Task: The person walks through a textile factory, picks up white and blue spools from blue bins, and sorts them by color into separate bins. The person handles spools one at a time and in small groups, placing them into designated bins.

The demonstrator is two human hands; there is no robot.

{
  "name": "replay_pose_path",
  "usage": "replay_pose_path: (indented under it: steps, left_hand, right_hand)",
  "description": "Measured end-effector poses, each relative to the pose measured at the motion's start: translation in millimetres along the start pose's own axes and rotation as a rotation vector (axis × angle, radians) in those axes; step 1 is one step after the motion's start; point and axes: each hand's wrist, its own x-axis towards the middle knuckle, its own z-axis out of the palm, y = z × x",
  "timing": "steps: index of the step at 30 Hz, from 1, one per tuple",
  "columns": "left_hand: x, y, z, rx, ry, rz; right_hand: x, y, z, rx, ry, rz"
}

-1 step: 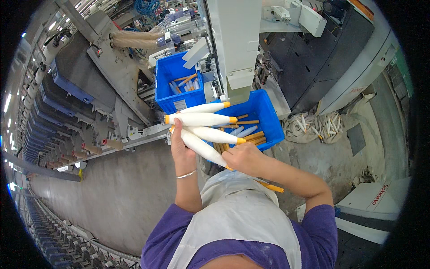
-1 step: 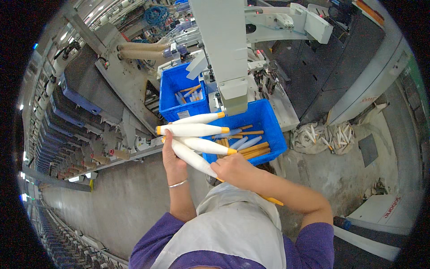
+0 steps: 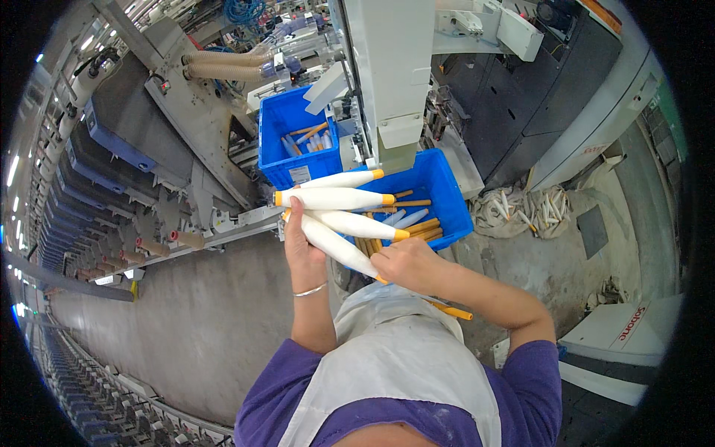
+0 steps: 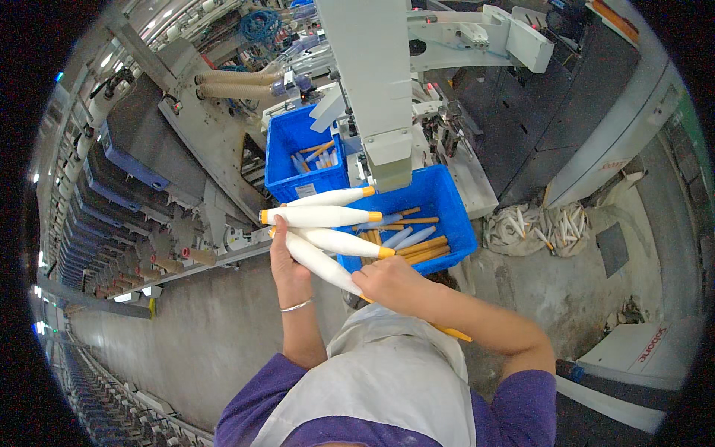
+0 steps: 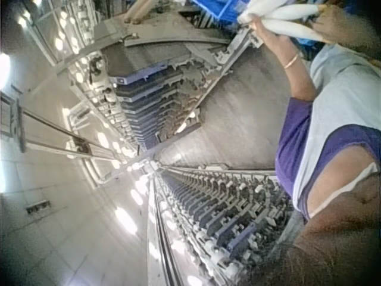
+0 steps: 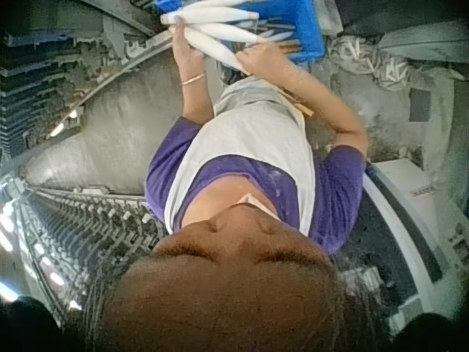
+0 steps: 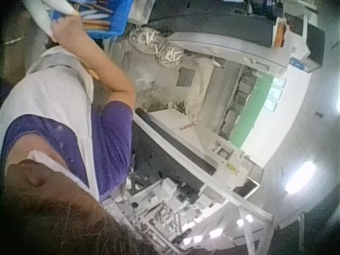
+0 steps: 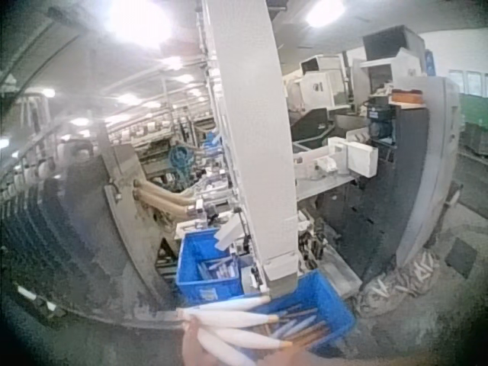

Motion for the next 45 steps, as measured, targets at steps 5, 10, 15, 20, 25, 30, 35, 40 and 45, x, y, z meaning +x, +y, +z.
replay_pose_path:
  steps: [5, 10, 15, 20, 25, 30, 35, 40, 45]
  left_hand:
    - [-1, -2, -2, -0.045, 0.026, -0.014]
    - [2, -5, 0, -0.042, 0.082, 0.016]
    - [15, 12, -12, -0.079, 0.075, 0.04]
    - [25, 32, -30, -0.152, 0.025, 0.132]
    - [26, 37, -35, -0.205, -0.017, 0.108]
    - [26, 29, -24, -0.149, -0.116, 0.066]
    - [26, 44, -26, -0.167, -0.05, 0.108]
    - [22, 76, -46, -0.122, 0.012, 0.289]
    - [24, 74, -47, -0.121, -0.047, 0.29]
  right_hand:
    - [-11, -7, -7, -0.115, -0.007, -0.042]
    - [-31, -14, -21, -0.219, -0.051, -0.064]
    - [-60, -11, -11, -0.091, -0.257, 0.041]
    - [-183, 64, 0, 0.718, -0.002, 0.719]
    - [-301, 156, 17, 0.314, 0.515, 1.699]
    - [-265, 173, 71, 0.263, 0.373, 1.212]
    - [-314, 175, 68, 0.751, 0.64, 1.291]
    - [-546, 172, 21, 1.391, 1.667, 1.529]
    - [-513, 162, 37, 0.969, 1.711, 1.788]
